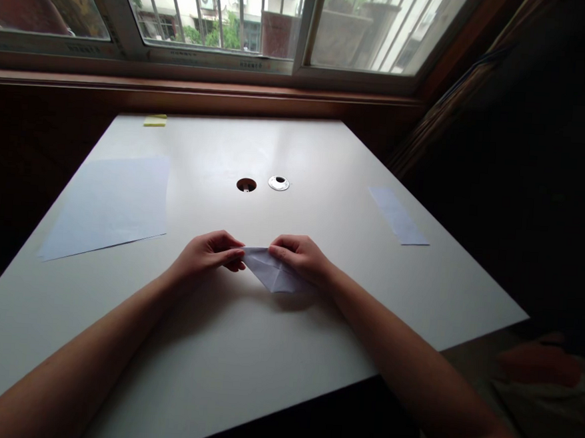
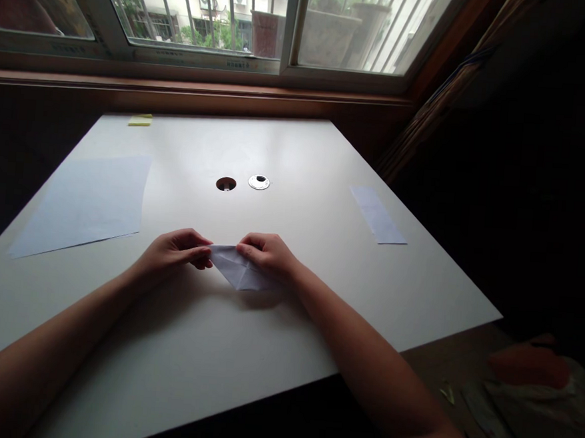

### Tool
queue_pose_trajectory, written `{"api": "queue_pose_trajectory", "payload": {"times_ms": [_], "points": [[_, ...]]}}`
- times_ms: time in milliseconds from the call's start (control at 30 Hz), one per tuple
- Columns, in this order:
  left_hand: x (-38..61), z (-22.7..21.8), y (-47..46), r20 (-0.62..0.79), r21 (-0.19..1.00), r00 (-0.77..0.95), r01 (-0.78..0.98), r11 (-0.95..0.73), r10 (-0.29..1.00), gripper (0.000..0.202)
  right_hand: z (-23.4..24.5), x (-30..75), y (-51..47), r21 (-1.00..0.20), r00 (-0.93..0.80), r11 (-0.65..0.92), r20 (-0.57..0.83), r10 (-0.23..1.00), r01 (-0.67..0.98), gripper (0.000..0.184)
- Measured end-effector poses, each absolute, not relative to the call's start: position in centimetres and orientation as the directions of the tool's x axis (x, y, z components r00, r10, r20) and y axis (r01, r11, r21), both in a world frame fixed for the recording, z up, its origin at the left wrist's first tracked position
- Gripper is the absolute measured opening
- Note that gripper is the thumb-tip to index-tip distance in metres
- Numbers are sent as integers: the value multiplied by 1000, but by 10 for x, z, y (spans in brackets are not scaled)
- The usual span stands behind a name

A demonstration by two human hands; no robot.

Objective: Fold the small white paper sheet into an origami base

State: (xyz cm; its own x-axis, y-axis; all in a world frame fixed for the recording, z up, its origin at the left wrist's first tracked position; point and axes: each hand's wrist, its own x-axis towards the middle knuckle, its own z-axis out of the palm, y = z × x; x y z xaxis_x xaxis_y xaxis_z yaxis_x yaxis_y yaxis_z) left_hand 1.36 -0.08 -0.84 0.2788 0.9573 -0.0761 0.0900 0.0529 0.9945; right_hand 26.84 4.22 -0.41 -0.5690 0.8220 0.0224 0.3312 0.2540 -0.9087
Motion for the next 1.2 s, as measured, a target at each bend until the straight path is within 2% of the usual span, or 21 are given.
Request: {"api": "queue_pose_trajectory", "payload": {"times_ms": [300,433,533,633,733,833,933,1000,1067,1200], "points": [[14,-4,0,-146,988,278,85,127,949,38,-5,269,44,-902,-588,284,42,808,326,26],[15,-6,-2,-92,994,244,72,77,965,33,-7,268,45,-889,-583,344,113,805,303,28],[15,-10,-4,59,995,164,74,-72,985,29,-9,271,48,-842,-560,487,295,774,230,23],[15,-11,-7,312,938,82,131,-321,947,20,-8,276,50,-714,-517,672,508,689,193,16],[13,-10,-9,580,756,86,312,-575,810,10,-7,281,49,-538,-473,791,637,608,293,13],[10,-10,-8,705,511,264,455,-729,659,12,-8,284,51,-405,-513,831,655,555,382,20],[9,-11,-7,661,318,516,465,-826,545,18,-15,287,58,-391,-628,845,567,534,366,26],[9,-11,-7,585,245,633,458,-854,508,19,-21,290,62,-418,-684,845,510,522,333,30],[10,-10,-8,516,223,703,443,-869,490,22,-24,292,64,-465,-714,833,469,519,300,33],[12,-8,-9,457,282,735,415,-865,501,32,-21,293,62,-501,-740,823,441,508,266,32]]}}
